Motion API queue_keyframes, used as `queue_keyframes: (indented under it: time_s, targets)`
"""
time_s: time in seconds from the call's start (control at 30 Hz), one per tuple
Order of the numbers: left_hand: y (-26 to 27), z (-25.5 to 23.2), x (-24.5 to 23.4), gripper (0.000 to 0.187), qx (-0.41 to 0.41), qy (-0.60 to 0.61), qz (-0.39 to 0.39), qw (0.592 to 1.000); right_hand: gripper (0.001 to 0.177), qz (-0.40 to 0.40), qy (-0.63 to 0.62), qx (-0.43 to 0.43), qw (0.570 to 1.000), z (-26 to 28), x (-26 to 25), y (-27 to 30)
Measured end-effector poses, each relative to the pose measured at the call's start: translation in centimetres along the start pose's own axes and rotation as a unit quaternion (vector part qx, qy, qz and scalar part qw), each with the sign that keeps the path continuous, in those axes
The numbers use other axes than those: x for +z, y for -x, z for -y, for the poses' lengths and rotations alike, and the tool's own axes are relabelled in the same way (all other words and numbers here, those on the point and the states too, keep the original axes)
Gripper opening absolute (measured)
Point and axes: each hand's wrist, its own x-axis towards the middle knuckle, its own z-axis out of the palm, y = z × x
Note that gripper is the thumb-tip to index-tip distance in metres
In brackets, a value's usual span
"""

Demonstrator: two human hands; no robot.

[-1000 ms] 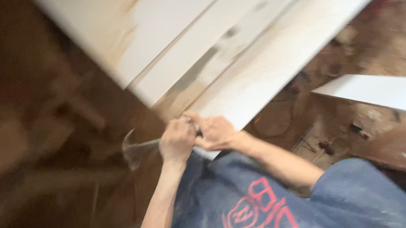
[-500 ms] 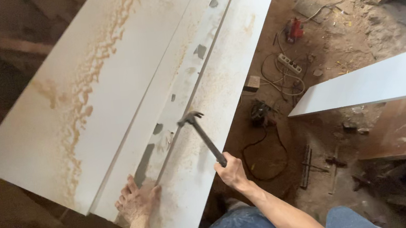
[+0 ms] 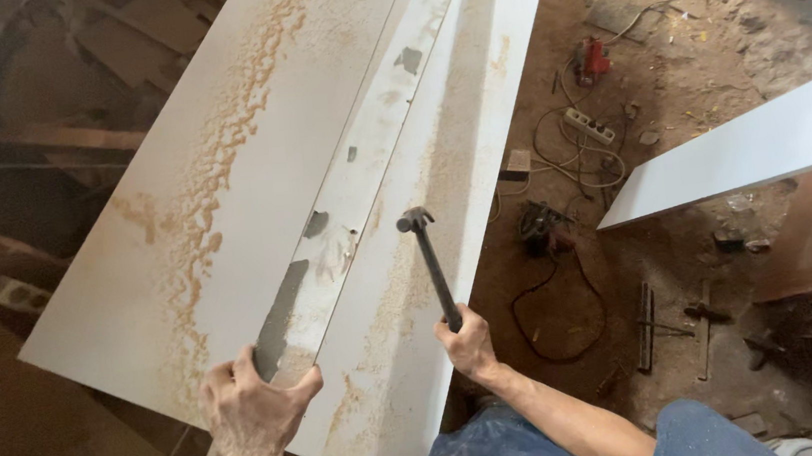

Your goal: The person measures a white board with a tape measure, then uses a circular saw to cut along a marked line. After cutting, the person uses a hammer to tap the cut piece and removes it from the work surface.

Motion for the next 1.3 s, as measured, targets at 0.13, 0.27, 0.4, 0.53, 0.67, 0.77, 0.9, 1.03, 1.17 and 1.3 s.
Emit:
queue_keyframes:
  time_s: [0.13,0.27,0.4,0.53,0.67,0.77,0.9,1.03,1.17,1.3]
  targets:
    - [0.4,-0.8,-1.6,0.089,0.035,-0.007,-0.082,0.996,0.021,-0.005,-0.016,-0.019,1.000,-0.2,0.5,0.4]
    - [0.6,0.5,2.2,0.092,0.040,-0.072,-0.025,0.996,0.022,-0.028,-0.014,-0.008,0.999,-0.6,0.8,1.0]
    - [1.6,1.5,9.3,0.091,0.031,-0.048,-0.027,0.998,0.019,-0.057,-0.013,-0.004,0.998,-0.9,0.5,0.9]
    - [1.5,3.4,14.0,0.095,0.041,0.005,-0.018,0.999,0.020,-0.090,0.011,-0.016,0.996,-1.5,-0.1,1.5]
    - [1.4,4.0,16.3,0.094,0.026,0.012,0.008,1.000,0.023,-0.107,0.037,-0.009,0.994,-2.0,-1.2,2.2]
    - [1.6,3.8,17.5,0.099,-0.004,0.025,0.065,0.998,0.020,-0.102,0.026,-0.047,0.993,-2.1,-2.1,2.3]
    - [2.1,3.0,17.7,0.104,-0.022,0.020,0.115,0.993,0.020,-0.107,0.029,-0.015,0.994,-2.1,-4.2,1.9]
    - [2.3,0.1,17.6,0.118,-0.059,-0.012,0.075,0.995,0.019,-0.077,-0.021,-0.017,0.997,-2.6,-7.1,0.2]
    - [3.3,-8.2,19.1,0.100,0.037,0.112,-0.048,0.992,0.017,-0.034,-0.191,0.031,0.981,-3.6,-9.7,-3.4]
    - [4.5,-21.8,22.2,0.061,0.091,0.233,-0.053,0.967,0.017,-0.069,-0.208,-0.009,0.976,-4.3,-14.5,-10.3]
